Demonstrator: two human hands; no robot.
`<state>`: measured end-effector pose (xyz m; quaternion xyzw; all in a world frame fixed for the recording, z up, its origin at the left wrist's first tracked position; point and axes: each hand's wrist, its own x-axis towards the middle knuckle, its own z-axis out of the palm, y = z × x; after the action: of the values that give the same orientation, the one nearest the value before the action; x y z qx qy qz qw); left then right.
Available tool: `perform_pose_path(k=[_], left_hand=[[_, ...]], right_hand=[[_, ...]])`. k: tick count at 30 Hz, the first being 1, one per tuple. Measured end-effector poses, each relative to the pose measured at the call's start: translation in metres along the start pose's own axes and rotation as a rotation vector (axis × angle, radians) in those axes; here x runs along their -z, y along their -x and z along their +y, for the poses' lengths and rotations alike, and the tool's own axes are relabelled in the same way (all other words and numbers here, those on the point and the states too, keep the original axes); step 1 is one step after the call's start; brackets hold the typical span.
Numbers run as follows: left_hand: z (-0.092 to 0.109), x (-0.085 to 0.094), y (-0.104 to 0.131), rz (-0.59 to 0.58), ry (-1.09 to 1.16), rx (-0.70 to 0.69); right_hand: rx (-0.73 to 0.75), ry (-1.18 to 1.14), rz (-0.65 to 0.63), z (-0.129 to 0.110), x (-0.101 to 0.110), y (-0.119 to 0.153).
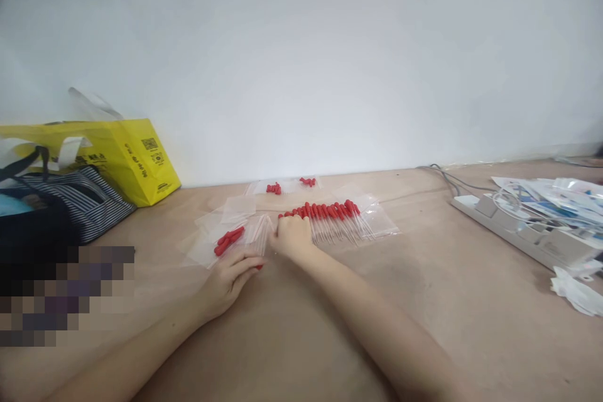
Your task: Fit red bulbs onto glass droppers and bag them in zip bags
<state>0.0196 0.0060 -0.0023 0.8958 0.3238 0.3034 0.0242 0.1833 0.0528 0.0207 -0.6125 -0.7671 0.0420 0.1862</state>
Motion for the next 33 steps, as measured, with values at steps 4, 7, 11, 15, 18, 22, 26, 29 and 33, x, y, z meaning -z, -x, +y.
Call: perform_pose_path(k=[4,7,11,15,18,22,26,29,33], left_hand=[[0.008,0.000,-0.001,-0.098,0.139,0.054],[0.011,0.002,0.000,-0.153,0.176,0.072],[0.012,0.006,0.000,-0.154,0.156,0.068],[0.013,0.002,-0.002,-0.122,0.076,0.044],[0.011,-0.004,-0.003,-0.103,0.010,0.036],[0.009,-0.008,-0.003,-0.045,-0.064,0.058],[0.009,-0.008,-0.003,-0.026,-0.135,0.145],[0.008,-0.010,-0.002,-0.024,-0.162,0.205],[0.008,-0.012,-0.003,-0.023,-0.172,0.185]], right_hand=[[0.245,-0.025,0.091,0.034,0.006,0.037],[0.417,-0.036,0.126,0.061,0.004,0.060],[0.520,-0.064,0.104,0.078,0.001,0.073],[0.501,-0.099,0.089,0.075,0.000,0.074],[0.438,-0.150,0.070,0.069,-0.001,0.071],[0.265,-0.166,0.014,0.062,-0.006,0.067],[0.235,-0.164,0.053,0.058,-0.010,0.065],[0.227,-0.221,0.113,0.056,-0.010,0.066],[0.251,-0.311,0.145,0.052,-0.010,0.068]])
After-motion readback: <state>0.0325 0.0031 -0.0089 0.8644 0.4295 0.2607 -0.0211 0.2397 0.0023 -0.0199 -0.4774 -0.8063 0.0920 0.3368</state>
